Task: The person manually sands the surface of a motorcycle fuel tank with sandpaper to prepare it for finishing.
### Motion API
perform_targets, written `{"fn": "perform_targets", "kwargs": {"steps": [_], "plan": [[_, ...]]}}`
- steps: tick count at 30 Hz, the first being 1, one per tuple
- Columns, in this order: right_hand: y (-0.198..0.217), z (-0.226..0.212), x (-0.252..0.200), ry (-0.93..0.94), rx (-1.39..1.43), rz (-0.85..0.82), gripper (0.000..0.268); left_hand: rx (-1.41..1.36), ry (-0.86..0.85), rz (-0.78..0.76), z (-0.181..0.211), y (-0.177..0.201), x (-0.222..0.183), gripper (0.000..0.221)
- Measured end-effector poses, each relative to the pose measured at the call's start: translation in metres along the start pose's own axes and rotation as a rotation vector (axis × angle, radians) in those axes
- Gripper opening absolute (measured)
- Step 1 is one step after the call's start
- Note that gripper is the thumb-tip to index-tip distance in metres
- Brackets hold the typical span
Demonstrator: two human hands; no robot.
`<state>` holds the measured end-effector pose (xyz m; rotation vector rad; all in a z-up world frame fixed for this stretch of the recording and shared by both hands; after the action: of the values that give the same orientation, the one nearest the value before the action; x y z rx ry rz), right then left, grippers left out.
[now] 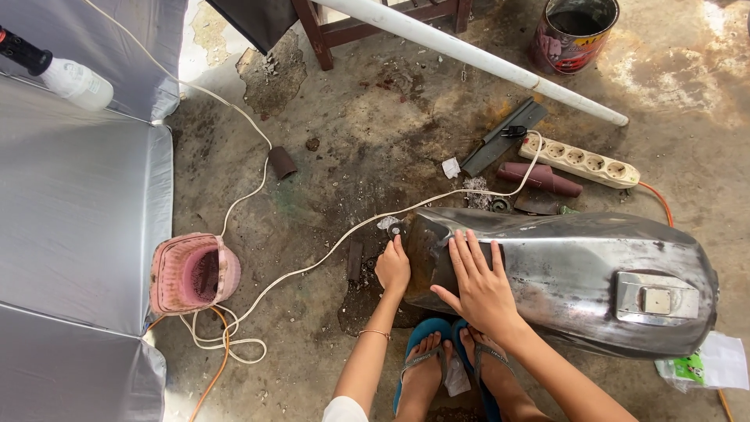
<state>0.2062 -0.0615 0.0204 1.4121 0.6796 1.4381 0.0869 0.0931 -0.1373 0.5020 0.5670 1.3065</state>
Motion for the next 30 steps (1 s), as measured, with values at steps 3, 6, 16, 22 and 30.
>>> {"fn": "perform_targets", "kwargs": {"steps": [3,6,16,22,30], "plan": [[-0.005,0.009,-0.004,-0.034,0.010,-0.001,0.089,0.008,0.004,0.003,-0.007,-0.006,0.003,0.061],[0.000,0.037,-0.002,-0.136,-0.039,0.014,0.090,0.010,0.005,-0.008,-0.003,-0.003,0.001,0.061],[-0.022,0.131,-0.020,-0.429,0.003,-0.375,0.097,0.006,0.024,-0.005,-0.002,-0.002,0.000,0.061],[-0.012,0.042,0.008,-0.131,-0.068,-0.190,0.101,0.017,0.015,-0.005,0.001,0.001,-0.002,0.061],[-0.006,0.013,0.007,0.043,-0.024,-0.063,0.101,-0.017,0.018,-0.032,0.001,0.002,0.000,0.060]]}}
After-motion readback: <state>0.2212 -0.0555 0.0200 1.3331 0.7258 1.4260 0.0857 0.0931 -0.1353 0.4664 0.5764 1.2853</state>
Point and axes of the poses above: each hand's wrist, its own x-axis towards the middle knuckle, its own y-axis out of the back of the hand, z = x × y, the point moved 5 cm from there along x, towards the middle knuckle, and after that the axes turned 11 degrees about -x, right-handed, at the moved point
